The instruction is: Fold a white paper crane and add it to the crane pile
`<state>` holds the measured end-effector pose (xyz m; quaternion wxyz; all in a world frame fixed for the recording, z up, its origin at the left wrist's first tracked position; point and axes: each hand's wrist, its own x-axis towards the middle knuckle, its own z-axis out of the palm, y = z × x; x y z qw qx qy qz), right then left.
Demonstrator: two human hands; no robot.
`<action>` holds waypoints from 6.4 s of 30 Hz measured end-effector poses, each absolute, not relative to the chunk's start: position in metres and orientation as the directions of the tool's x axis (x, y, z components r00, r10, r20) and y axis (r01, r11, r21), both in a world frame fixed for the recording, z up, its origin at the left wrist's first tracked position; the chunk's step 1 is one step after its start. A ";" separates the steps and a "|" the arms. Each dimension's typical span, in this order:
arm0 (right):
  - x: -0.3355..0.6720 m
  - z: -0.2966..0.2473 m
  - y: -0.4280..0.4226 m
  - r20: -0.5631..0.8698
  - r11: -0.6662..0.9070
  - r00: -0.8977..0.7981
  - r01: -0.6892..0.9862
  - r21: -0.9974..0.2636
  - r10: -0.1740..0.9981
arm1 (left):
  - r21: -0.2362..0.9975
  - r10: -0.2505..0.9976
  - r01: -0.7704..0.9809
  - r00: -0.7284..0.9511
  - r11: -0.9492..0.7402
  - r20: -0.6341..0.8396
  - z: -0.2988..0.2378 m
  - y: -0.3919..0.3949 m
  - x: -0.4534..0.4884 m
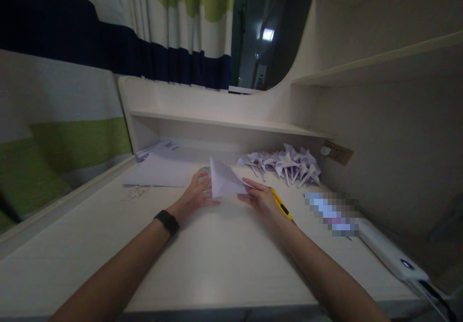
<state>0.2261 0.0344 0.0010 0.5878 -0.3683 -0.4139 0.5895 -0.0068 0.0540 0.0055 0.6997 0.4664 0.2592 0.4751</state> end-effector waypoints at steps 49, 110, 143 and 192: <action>0.197 0.000 0.016 0.171 0.195 0.115 -0.252 -0.948 0.979 | 0.959 0.957 -0.041 0.075 -0.279 0.281 0.001 0.026 0.036; 0.234 0.030 0.029 0.187 0.220 0.128 -0.335 -0.916 0.974 | 0.923 0.932 0.130 0.067 -0.363 0.357 0.006 0.011 0.038; 0.197 0.045 0.077 0.076 0.096 -0.291 0.055 -0.994 0.954 | 0.826 0.882 0.355 -0.010 -0.438 0.472 0.014 0.029 0.030; 0.187 0.061 0.069 0.145 0.132 -0.102 -0.121 -0.984 0.984 | 0.730 0.775 0.360 -0.028 -0.581 0.631 0.009 0.024 0.034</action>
